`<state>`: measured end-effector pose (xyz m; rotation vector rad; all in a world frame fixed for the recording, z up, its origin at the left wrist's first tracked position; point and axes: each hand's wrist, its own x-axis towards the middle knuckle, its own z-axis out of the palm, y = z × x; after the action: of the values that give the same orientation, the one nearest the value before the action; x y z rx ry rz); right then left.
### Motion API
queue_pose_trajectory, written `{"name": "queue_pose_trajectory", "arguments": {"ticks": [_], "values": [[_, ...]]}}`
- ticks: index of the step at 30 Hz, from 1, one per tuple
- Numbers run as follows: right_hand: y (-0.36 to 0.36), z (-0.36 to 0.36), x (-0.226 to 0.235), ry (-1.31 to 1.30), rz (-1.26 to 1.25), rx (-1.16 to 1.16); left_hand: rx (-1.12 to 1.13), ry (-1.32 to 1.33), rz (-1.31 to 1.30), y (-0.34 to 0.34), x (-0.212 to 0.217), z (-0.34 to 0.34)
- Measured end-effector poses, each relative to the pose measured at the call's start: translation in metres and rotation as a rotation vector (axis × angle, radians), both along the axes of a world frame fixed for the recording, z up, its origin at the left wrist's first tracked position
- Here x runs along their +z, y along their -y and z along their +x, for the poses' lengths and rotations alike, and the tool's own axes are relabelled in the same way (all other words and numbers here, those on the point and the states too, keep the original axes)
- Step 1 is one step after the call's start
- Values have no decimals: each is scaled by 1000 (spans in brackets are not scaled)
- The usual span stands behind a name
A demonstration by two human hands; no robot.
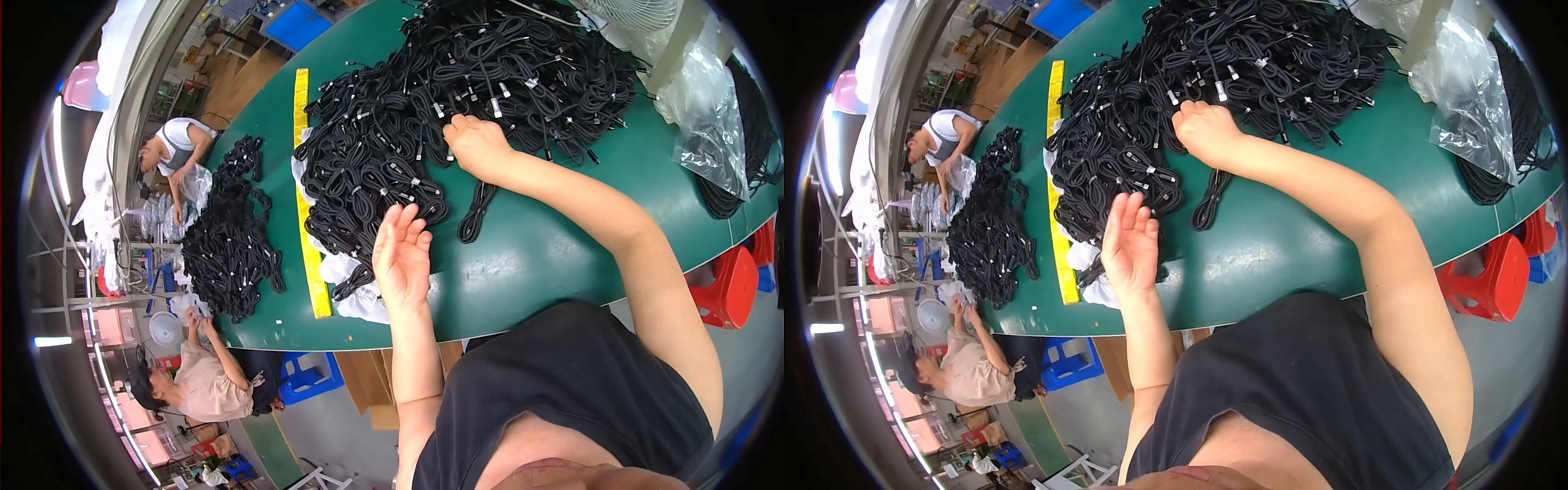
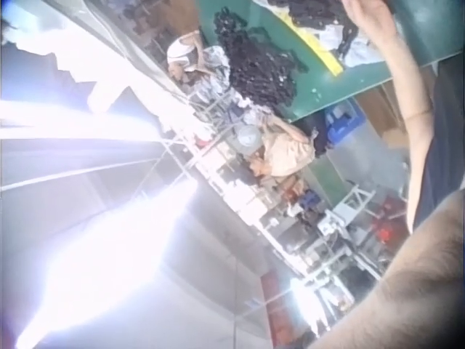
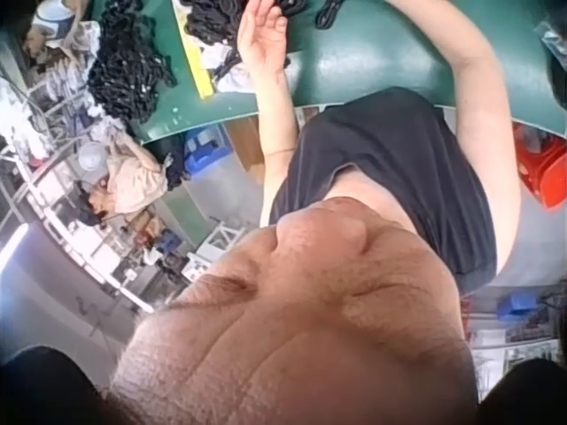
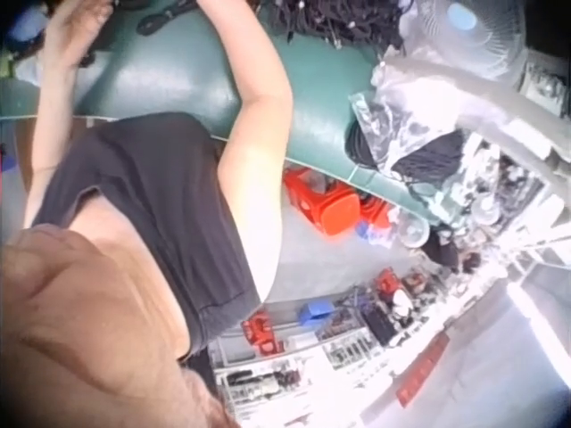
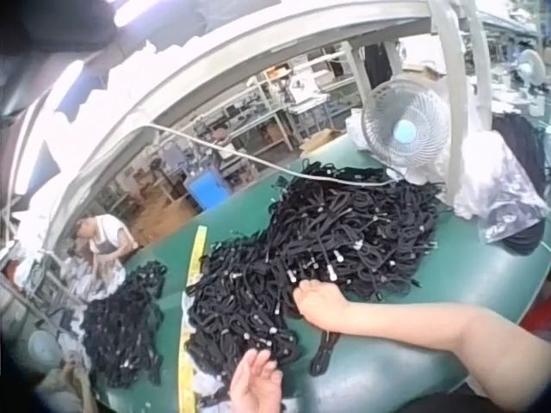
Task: Bundling black electronic cables with white ties at a workbench.
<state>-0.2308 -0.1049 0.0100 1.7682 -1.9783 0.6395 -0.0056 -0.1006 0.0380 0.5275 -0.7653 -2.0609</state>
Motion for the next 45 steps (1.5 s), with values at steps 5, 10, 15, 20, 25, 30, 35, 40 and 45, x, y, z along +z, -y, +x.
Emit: {"name": "queue_pose_trajectory", "arguments": {"ticks": [5, 10, 15, 20, 25, 30, 35, 40, 45], "values": [[-77, 22, 47, 245, -119, 417, -212, 146, 178, -11, -3, -21], [-124, 33, 51, 409, -12, 444, -234, 28, 119, -29, -12, -32], [-130, 40, 53, 511, 73, 402, -137, 69, -57, -45, -8, -44], [-130, 50, 58, 396, 53, 307, -168, 39, -36, -53, -12, -43], [-127, 57, 57, 453, 157, 382, -151, 39, -155, -33, -27, -14], [-120, 70, 58, 671, 43, 326, -179, 54, -203, -48, -7, -26], [-141, 60, 57, 608, 15, 225, -279, 23, -209, -44, 1, -47], [-140, 63, 55, 818, -148, 348, -223, 44, -238, -72, 8, -57], [-141, 57, 62, 632, -299, 368, -263, 77, -204, -63, 7, -50]]}}
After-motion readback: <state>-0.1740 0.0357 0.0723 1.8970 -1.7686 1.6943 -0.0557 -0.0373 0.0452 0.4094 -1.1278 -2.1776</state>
